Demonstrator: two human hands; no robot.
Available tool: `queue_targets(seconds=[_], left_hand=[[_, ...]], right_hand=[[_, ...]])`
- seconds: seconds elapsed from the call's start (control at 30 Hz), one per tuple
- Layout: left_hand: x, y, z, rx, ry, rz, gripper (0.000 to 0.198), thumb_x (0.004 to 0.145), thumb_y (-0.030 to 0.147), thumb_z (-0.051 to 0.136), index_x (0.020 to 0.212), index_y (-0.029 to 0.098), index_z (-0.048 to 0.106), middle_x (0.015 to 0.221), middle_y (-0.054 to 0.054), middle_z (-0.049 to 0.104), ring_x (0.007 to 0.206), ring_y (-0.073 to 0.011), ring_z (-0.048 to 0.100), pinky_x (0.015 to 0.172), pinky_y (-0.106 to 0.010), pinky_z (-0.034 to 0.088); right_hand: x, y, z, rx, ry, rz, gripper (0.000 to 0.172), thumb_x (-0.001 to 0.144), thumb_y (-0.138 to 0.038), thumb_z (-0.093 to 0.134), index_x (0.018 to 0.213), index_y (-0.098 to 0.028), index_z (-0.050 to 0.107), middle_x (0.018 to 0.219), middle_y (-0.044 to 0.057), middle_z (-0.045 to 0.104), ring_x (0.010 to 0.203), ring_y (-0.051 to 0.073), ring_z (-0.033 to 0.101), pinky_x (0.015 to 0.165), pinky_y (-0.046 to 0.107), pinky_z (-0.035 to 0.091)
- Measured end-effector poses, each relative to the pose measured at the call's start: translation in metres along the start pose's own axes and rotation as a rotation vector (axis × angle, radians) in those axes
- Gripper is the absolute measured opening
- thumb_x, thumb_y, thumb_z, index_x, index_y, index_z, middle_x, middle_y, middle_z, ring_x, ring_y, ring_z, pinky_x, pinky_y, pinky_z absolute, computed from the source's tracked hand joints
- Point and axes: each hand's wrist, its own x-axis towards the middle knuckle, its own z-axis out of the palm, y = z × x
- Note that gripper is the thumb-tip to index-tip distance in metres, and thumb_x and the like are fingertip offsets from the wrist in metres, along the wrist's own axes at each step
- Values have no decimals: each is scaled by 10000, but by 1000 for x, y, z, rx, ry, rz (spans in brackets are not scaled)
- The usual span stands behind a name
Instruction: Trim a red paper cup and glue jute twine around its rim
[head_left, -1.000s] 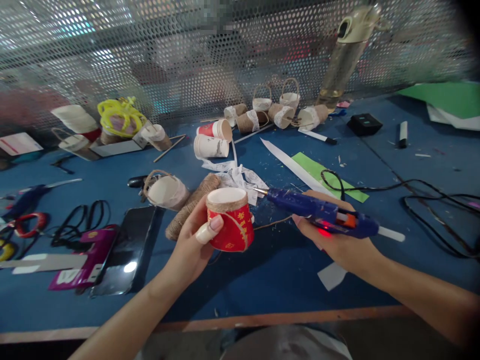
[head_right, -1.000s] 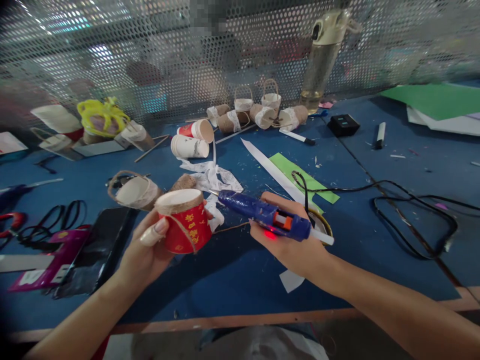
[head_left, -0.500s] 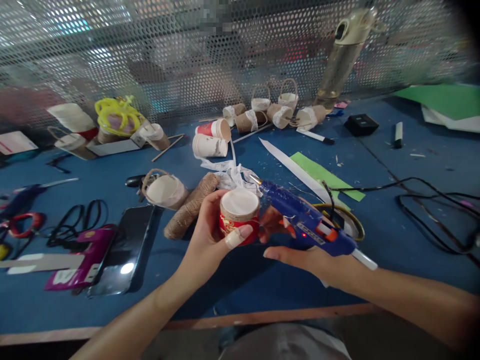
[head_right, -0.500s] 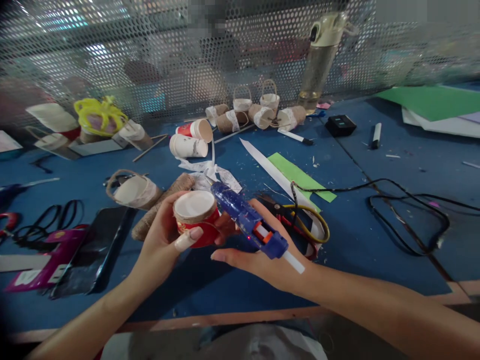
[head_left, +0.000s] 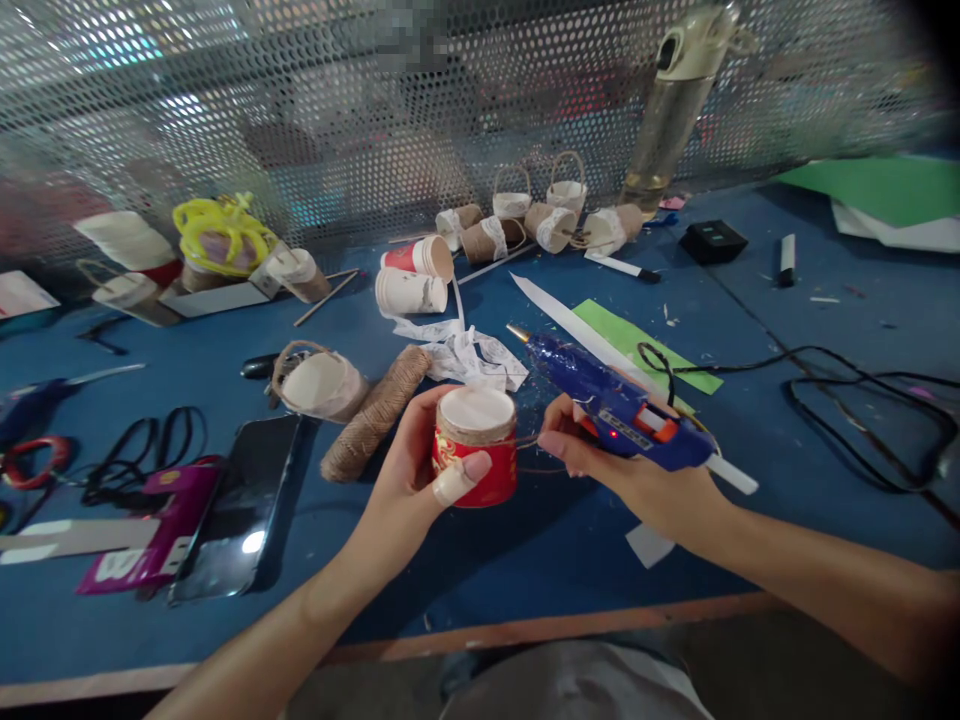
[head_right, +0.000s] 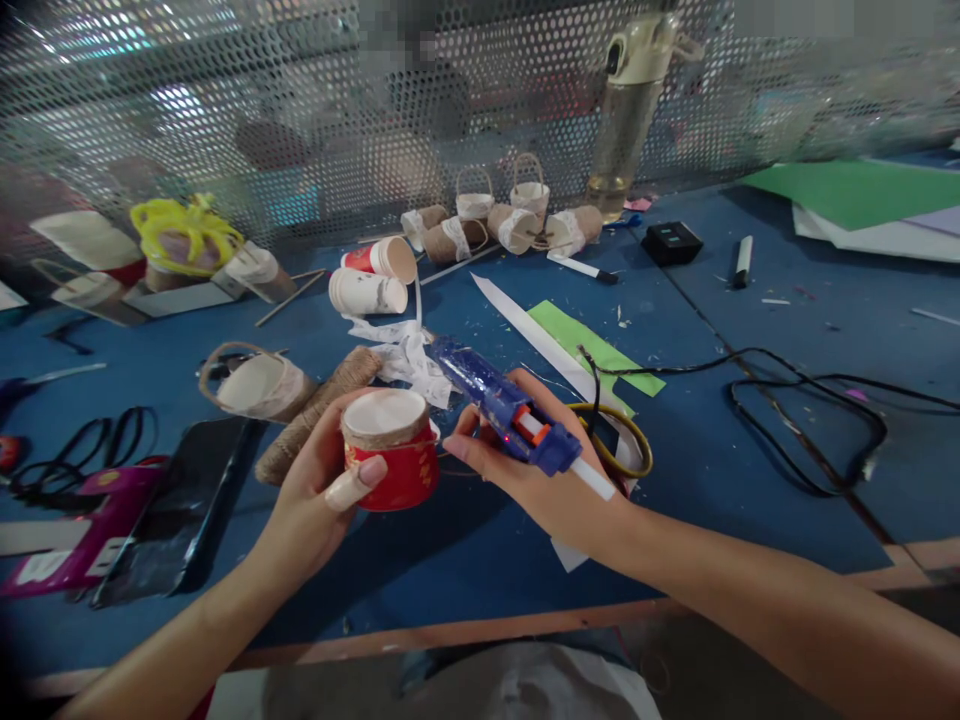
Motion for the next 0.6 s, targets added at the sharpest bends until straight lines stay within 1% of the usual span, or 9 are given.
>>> queue_targets(seconds=[0.07, 0.13, 0.23, 0.33, 0.47, 0.6], left_hand=[[-1, 0, -1, -30, -13, -44, 503, 842, 374, 851, 1295, 295, 646, 1277, -61, 719, 1144, -272, 685, 967, -343, 575], [-1, 1, -1, -62, -30, -82, 489, 834, 388, 854, 1277, 297, 668, 1259, -55, 734, 1136, -271, 689, 932, -320, 576], [0, 3, 0, -117, -38, -126, 472, 804, 413, 873, 1229, 289, 708, 1187, -46, 764, 1065, -251, 708, 844, -276, 574], [1, 5, 3, -157, -47, -158, 485, 775, 415, 891, 1206, 268, 727, 1135, -50, 780, 1014, -239, 722, 802, -258, 569], [1, 8, 5, -175, -55, -181, 477, 763, 416, 896, 1180, 250, 734, 1103, -52, 789, 1009, -248, 738, 821, -264, 568], [1, 6, 4, -178, -69, -193, 482, 775, 427, 882, 1197, 252, 728, 1153, -67, 783, 1077, -288, 733, 875, -310, 572]], right_hand=[[1, 0, 0, 64, -20, 53, 263, 842, -368, 836, 828, -241, 606, 781, -41, 674, 593, 100, 582, 609, 261, 573], [2, 0, -1, 98, -41, 90, 301, 813, -392, 861, 820, -235, 605, 811, -43, 677, 578, 90, 574, 597, 257, 559], [4, 0, -2, 105, -67, 128, 293, 810, -396, 867, 809, -230, 625, 821, -46, 661, 581, 87, 578, 609, 258, 545], [4, 1, -3, 93, -76, 143, 271, 827, -403, 856, 806, -230, 648, 776, -54, 633, 591, 90, 584, 631, 256, 535], [5, -1, -4, 93, -100, 146, 242, 846, -368, 846, 805, -223, 656, 753, -63, 614, 596, 78, 576, 651, 235, 527], [5, -2, -2, 132, -105, 142, 243, 834, -331, 863, 799, -215, 653, 768, -66, 617, 596, 61, 559, 617, 201, 514]])
